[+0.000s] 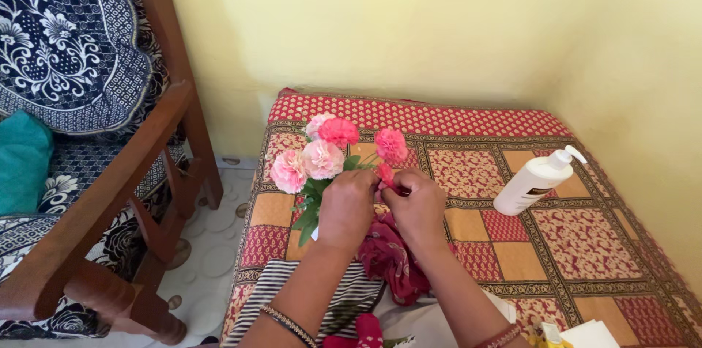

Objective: The person arranges pink artificial flowers into a white pot, wipes the pot with a cloth, and places it on a wall shelf. The person then wipes a white lotion bottle with the cloth and places it on the shelf next to the pot.

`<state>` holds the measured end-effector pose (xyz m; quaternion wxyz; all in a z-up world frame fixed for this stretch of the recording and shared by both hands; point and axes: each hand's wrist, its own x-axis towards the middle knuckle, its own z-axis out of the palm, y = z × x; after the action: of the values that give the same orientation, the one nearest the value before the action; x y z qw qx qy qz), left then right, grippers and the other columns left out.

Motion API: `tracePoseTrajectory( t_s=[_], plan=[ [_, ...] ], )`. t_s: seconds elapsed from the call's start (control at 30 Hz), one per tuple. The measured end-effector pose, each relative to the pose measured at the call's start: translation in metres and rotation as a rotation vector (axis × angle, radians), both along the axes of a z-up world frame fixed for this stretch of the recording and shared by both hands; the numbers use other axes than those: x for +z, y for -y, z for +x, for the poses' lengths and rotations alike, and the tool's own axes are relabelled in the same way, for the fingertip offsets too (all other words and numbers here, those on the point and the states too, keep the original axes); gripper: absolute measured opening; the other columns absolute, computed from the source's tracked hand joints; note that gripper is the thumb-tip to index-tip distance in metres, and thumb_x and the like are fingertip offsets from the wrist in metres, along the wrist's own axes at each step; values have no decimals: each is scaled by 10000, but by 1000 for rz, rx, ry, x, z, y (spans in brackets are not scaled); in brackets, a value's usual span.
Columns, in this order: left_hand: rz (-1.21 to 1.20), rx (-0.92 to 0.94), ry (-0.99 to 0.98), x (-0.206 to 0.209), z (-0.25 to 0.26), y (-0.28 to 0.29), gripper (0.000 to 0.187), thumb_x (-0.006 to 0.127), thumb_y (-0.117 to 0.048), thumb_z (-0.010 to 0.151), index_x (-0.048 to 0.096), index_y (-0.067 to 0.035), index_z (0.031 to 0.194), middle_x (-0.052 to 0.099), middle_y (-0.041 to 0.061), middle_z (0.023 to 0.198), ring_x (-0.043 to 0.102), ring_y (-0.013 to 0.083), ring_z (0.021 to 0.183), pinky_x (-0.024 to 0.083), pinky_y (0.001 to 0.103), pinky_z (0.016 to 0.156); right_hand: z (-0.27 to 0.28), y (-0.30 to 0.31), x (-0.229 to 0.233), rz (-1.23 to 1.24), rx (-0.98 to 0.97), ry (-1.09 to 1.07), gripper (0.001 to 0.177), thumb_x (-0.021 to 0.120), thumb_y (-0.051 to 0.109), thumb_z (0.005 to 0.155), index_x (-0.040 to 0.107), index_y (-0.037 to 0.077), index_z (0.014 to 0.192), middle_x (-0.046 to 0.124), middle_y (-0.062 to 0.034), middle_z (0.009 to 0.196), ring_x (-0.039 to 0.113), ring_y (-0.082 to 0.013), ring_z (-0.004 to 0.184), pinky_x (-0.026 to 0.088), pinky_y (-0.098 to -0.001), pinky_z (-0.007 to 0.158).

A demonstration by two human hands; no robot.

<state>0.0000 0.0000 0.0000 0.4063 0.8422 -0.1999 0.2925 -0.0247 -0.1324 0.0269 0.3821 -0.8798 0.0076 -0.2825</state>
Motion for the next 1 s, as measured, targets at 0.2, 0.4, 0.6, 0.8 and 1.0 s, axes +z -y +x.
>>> tracePoseTrajectory(
  t_s=[0.2, 0.4, 0.6, 0.8, 1.0],
  plan=[
    [-130, -10, 31, 4, 0, 0, 76, 711, -27, 823, 721, -64, 889, 735, 135, 886, 703, 355, 862, 561, 457, 751, 1, 2, -8, 14, 70, 132, 152, 787, 85, 729, 734, 6, 848, 743, -110, 938, 741, -262, 783, 570, -366, 710],
    [-188, -24, -84, 11, -4, -6, 106, 730, -69, 836, 762, -77, 937, 742, 150, 905, 724, 361, 832, 581, 453, 742, -8, -2, -6, -117, 77, 190, 192, 789, 91, 767, 703, -19, 900, 712, -126, 972, 715, -299, 872, 559, -373, 784],
    [-154, -27, -74, 19, -7, -10, 182, 724, -53, 834, 749, -52, 1015, 736, 171, 969, 708, 381, 897, 562, 469, 785, -14, -6, 1, -15, 107, 129, 295, 807, 128, 756, 717, -20, 994, 706, -131, 1043, 739, -261, 903, 579, -339, 811],
    [-129, -28, -54, 25, -13, -9, 291, 704, -34, 838, 738, -59, 1126, 727, 184, 1012, 697, 384, 937, 554, 467, 828, -25, -4, 11, 55, 150, 110, 346, 794, 109, 781, 725, -2, 1101, 704, -116, 1104, 739, -228, 947, 600, -327, 827],
    [-162, -44, -20, 40, -26, -12, 317, 674, 15, 831, 724, -34, 1140, 724, 207, 1083, 700, 386, 974, 559, 456, 850, -36, 3, 28, 154, 167, 95, 315, 766, 89, 825, 725, 29, 1131, 684, -97, 1124, 735, -196, 948, 625, -302, 797]
  ],
)
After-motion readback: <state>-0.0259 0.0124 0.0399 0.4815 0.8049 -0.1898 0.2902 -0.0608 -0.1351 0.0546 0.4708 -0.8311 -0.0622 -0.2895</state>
